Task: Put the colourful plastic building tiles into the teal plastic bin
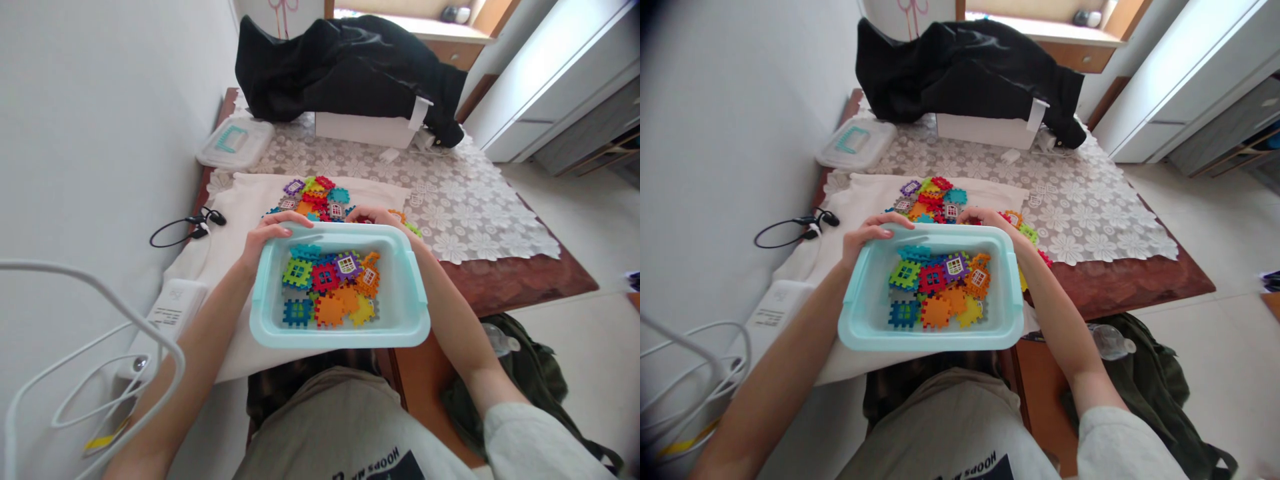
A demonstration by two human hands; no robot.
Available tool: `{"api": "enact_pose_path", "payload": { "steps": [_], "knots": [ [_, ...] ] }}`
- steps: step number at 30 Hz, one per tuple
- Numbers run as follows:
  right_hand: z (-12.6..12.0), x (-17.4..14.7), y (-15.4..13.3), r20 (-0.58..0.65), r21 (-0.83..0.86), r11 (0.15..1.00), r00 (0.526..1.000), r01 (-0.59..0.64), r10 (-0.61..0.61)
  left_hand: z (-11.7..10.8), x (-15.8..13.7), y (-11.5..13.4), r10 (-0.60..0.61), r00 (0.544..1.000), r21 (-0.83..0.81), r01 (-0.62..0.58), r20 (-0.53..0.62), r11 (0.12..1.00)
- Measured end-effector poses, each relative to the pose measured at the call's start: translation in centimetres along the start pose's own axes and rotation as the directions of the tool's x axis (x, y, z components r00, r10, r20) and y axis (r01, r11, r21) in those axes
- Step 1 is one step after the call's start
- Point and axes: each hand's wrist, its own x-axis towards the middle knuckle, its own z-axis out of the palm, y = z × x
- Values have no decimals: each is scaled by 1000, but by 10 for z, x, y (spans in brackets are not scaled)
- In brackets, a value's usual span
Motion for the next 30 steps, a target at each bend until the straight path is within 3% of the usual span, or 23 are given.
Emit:
{"api": "enact_pose_path", "payload": {
  "steps": [5,16,23,30],
  "knots": [
    [-4,9,20,78,126,988,994,-84,74,1,0,1,-11,1000,-25,11,-2,1000],
    [-4,17,33,95,194,980,995,-49,31,1,0,0,-20,1000,-16,20,-8,1000],
    [-1,14,32,131,134,985,988,-104,87,2,-1,2,-24,1000,4,24,-9,1000],
    [0,18,38,91,100,993,994,-61,52,0,-1,0,-13,1000,15,13,-6,1000]
  ]
}}
